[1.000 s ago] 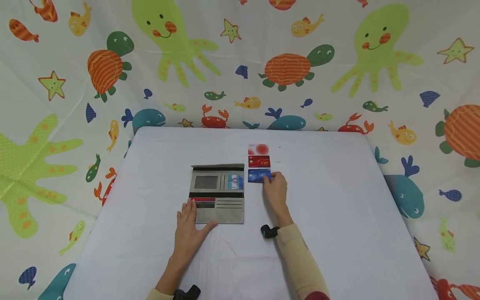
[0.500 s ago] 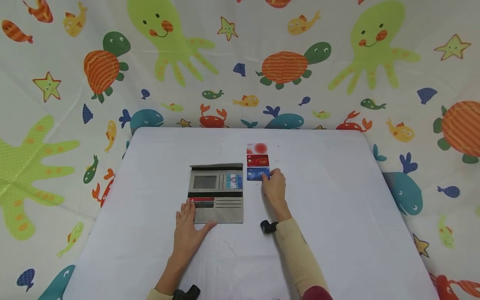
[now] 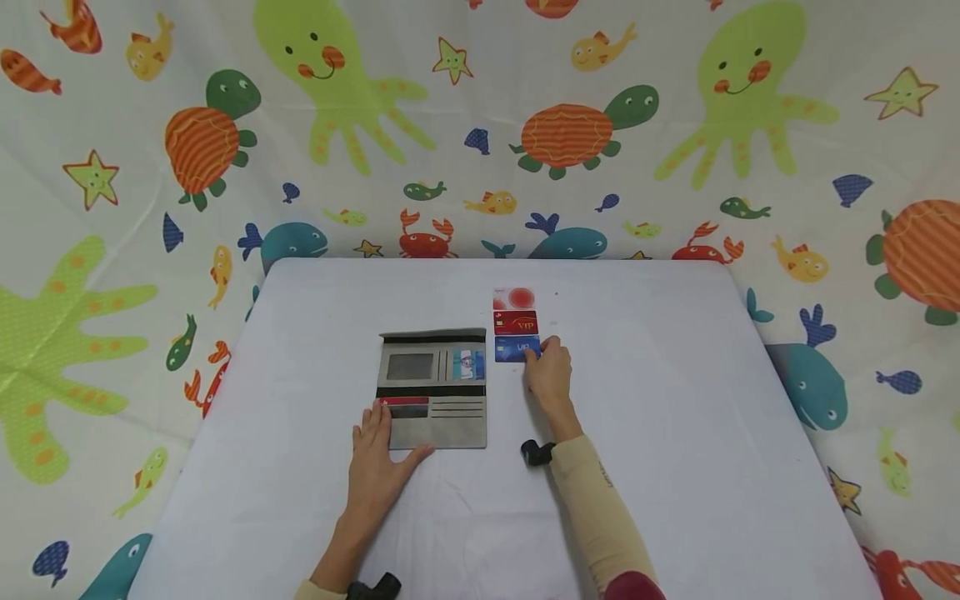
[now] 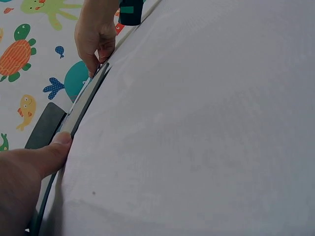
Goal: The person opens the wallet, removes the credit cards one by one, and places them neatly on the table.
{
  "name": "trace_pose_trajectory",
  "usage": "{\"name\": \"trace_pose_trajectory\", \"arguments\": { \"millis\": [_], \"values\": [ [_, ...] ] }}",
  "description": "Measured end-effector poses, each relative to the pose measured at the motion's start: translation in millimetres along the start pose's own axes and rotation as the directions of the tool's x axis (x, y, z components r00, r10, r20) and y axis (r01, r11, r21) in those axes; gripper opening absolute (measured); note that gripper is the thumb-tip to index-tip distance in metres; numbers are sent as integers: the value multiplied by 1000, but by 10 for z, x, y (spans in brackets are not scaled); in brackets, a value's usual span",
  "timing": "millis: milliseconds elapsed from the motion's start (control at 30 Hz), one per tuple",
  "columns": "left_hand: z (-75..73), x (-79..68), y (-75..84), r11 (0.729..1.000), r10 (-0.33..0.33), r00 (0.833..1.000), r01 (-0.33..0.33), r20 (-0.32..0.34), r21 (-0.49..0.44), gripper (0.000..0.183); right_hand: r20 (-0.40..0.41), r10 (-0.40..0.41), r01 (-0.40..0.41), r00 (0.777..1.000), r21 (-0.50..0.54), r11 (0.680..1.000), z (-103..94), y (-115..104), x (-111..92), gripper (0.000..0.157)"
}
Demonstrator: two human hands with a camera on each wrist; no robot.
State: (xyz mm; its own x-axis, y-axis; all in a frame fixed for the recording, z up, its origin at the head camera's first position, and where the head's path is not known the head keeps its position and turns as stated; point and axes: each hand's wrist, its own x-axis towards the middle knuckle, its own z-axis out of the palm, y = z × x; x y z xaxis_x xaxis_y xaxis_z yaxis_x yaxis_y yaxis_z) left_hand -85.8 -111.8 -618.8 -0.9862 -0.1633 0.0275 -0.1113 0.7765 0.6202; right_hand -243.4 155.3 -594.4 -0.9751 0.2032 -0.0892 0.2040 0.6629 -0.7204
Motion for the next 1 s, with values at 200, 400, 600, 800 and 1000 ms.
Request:
{"name": "trace_pose_trajectory", "arguments": {
  "millis": [200, 400, 600, 800, 1000],
  "values": [
    [4, -2, -6, 1000, 0, 1000, 0, 1, 10, 107, 4, -2, 2, 1000, -8, 1000, 1, -3, 15, 32],
    [9, -6, 0, 1000, -3, 1000, 3, -2, 4, 107, 1, 6, -6, 1000, -13, 1000, -8, -4, 0, 33],
    [23, -17, -12, 1000, 2, 1000, -2, -9, 7, 107, -9, -4, 4, 1000, -7, 1000, -17, -14, -22, 32],
    [30, -27, -33, 1000, 4, 1000, -4, -6, 4, 107, 11, 13, -13, 1000, -8, 1000, -7, -14, -8, 33],
    [10, -29, -37, 1000, 23, 1000, -23, -6, 4, 105, 1, -3, 3, 1000, 5, 1000, -7, 23, 10, 32]
  ]
}}
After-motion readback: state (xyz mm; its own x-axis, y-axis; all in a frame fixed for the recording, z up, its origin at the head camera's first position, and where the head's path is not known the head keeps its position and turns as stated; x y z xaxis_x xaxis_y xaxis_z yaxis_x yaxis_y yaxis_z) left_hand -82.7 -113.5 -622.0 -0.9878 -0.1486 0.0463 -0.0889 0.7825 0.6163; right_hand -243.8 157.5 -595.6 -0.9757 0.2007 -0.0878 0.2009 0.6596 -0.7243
